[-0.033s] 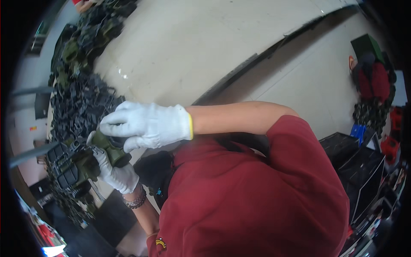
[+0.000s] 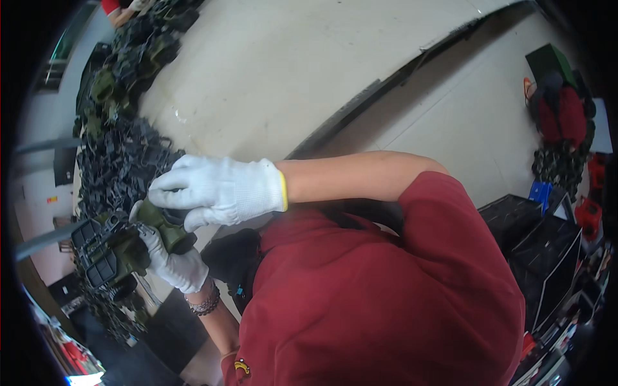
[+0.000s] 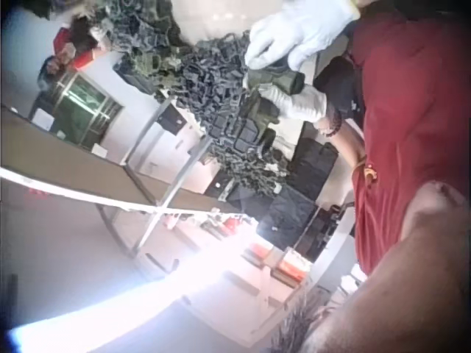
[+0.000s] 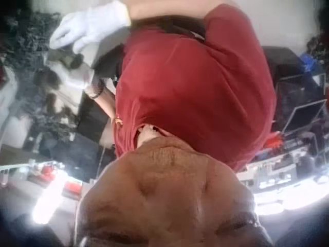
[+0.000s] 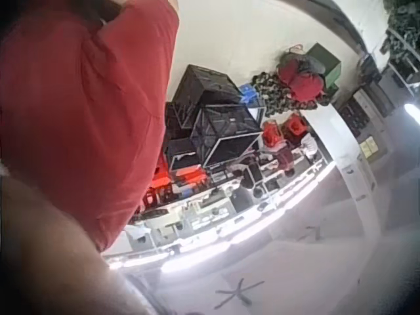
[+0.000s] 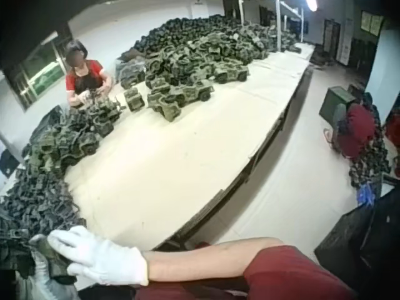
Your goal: Assembling plastic toy truck parts on a factory table.
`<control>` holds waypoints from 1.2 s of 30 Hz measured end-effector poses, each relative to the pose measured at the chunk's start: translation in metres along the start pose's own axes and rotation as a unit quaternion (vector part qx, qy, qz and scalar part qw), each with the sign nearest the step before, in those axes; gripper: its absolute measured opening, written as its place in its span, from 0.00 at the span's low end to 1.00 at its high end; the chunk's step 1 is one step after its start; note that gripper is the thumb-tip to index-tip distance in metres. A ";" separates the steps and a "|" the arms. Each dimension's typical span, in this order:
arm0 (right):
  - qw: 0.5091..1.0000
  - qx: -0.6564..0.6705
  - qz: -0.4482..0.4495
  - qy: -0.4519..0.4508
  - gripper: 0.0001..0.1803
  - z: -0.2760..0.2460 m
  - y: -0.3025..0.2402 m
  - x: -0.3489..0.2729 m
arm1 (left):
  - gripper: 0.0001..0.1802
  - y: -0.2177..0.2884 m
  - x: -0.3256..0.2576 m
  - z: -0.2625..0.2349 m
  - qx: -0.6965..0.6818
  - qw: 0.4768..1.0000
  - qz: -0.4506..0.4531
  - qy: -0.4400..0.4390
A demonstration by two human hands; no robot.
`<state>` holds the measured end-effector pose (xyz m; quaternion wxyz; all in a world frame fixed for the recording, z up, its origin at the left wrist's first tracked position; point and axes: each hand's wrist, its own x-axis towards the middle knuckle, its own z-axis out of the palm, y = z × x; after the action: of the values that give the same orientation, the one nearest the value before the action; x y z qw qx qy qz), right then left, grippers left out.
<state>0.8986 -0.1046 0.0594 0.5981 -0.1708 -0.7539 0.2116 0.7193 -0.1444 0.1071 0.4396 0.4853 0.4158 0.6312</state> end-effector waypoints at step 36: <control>0.952 -0.141 0.030 -0.272 0.42 0.010 0.031 0.112 | 0.32 0.064 -0.024 -0.109 -0.260 0.857 -0.406 0.185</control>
<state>0.8632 -0.0221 0.1341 0.3339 -0.2123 -0.9045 0.1590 0.6067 -0.1956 0.1416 0.6817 0.0162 0.4706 0.5600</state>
